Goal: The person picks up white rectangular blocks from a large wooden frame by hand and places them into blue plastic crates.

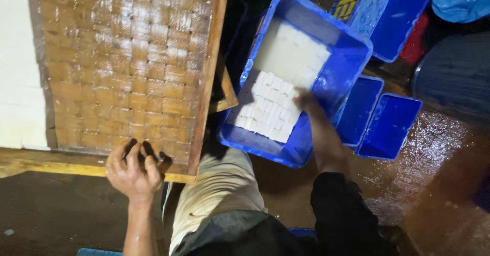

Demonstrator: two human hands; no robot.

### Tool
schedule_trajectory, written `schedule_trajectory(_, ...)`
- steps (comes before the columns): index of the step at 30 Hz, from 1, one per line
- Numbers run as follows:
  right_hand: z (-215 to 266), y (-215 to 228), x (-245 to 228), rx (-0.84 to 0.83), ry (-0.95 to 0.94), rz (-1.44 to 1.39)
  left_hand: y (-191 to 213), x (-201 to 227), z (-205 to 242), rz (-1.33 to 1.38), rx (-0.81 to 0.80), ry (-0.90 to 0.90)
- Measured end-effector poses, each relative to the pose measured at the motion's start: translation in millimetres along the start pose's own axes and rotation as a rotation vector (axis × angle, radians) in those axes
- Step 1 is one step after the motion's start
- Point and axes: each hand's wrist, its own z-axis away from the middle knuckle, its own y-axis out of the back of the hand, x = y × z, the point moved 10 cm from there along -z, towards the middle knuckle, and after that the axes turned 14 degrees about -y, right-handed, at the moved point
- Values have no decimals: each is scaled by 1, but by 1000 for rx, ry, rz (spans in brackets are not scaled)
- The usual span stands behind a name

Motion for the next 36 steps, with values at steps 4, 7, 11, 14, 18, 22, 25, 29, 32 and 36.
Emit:
schedule_trajectory(4, -7, 74, 5, 142, -82, 148, 6, 1, -5, 30, 24, -13)
schedule_trajectory(7, 39, 172, -36, 417, 89, -91, 12, -1, -5, 207, 21, -44)
schedule_trajectory(11, 121, 269, -140, 670, 161, -675, 32, -35, -8, 471, 69, -104)
schedule_trajectory(14, 156, 278, -278, 723, 360, -990, 59, -103, -34, 440, 139, -184)
schedule_trajectory(18, 129, 220, -540, 468, 658, -480, 90, -224, -66, 240, 223, -27)
schedule_trajectory(22, 48, 228, -694, 641, 701, -297, 95, -285, -74, 29, 106, 69)
schedule_trajectory(25, 1, 234, -745, 747, 756, -196, 87, -292, -72, 86, 93, 79)
schedule_trajectory(29, -30, 220, -763, 775, 649, -110, 85, -306, -65, 171, 165, 139)
schedule_trajectory(32, -43, 235, -742, 663, 519, -353, 75, -305, -68, 181, 122, 100)
schedule_trajectory(36, -59, 236, -731, 293, 435, -546, 69, -306, -69, 204, 36, 64)
